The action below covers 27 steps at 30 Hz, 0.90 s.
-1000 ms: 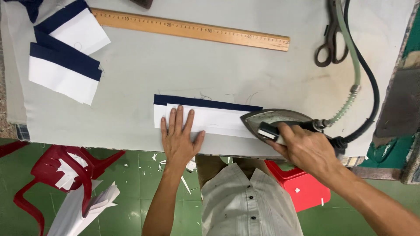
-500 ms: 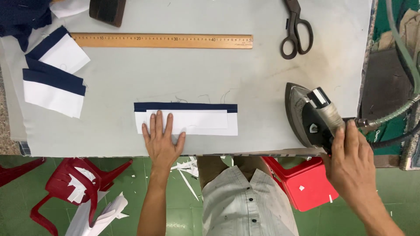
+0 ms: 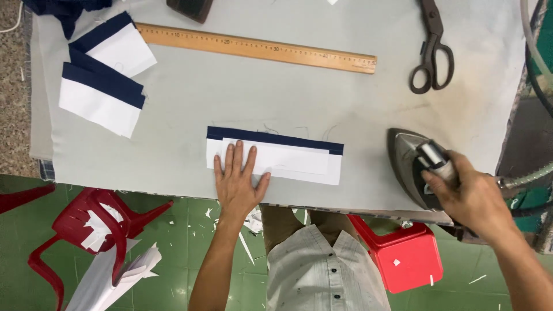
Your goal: Ironing and precisely trimming strips of fabric at a workstation.
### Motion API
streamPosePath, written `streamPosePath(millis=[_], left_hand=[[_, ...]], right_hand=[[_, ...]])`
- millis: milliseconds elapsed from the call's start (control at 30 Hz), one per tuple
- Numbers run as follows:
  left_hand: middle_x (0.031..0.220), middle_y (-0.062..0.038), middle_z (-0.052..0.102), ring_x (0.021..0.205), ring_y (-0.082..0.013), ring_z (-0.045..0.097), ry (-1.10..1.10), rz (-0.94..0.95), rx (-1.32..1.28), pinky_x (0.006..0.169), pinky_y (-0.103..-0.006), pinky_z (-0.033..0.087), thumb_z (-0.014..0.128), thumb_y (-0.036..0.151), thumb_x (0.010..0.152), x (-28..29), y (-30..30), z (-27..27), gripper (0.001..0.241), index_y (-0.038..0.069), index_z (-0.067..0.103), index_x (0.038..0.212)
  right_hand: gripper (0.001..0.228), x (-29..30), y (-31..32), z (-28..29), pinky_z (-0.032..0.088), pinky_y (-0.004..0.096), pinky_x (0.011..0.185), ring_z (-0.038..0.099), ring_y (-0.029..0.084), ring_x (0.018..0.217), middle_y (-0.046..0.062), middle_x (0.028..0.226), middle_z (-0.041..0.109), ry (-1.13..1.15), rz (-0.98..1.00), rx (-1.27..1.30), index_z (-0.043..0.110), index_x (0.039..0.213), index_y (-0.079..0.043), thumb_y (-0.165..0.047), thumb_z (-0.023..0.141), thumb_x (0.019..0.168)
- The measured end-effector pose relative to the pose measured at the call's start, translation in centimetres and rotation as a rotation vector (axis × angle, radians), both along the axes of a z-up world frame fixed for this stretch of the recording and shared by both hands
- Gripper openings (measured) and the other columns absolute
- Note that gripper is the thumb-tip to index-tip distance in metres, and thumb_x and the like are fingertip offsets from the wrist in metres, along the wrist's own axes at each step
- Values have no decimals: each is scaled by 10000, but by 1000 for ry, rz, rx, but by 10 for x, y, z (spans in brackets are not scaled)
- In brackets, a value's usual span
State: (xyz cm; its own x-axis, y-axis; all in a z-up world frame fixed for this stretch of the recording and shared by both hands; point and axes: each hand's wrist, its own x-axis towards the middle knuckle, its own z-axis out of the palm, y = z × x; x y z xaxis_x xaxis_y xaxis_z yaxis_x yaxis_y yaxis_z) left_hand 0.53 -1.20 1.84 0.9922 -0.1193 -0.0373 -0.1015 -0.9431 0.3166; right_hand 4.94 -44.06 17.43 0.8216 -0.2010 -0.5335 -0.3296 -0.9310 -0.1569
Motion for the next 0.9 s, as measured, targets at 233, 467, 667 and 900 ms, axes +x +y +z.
streamPosePath(millis=[233,467,667,900], left_hand=[[1619,-194,356,1517,-360,283,54,-4,-32,1221,-614,141,600,545,932,3,4,-2,702,138,526,1499],[1646,-158,345,1542,-334,272,87,-3,-46,1242,-596,138,582,536,955,4,7,2,690,154,513,1525],[1644,-156,313,1524,-329,253,118,-4,-101,1216,-611,116,576,550,938,1,9,-10,691,160,507,1505],[1681,-136,288,1567,-345,200,85,33,-24,1252,-610,107,538,564,986,1,23,-7,670,205,499,1550]], right_hand=[[614,21,118,-3,506,381,330,666,281,431,220,824,726,-129,667,49,612,1317,5,-432,670,889],[522,40,197,-12,531,378,402,695,291,534,162,679,668,-251,845,211,629,1156,32,-415,686,891],[501,45,206,-20,556,357,424,703,262,541,149,701,681,67,771,126,615,1186,-1,-420,666,915],[462,43,205,-21,561,380,438,706,278,550,148,721,682,0,793,118,599,1148,-6,-399,660,913]])
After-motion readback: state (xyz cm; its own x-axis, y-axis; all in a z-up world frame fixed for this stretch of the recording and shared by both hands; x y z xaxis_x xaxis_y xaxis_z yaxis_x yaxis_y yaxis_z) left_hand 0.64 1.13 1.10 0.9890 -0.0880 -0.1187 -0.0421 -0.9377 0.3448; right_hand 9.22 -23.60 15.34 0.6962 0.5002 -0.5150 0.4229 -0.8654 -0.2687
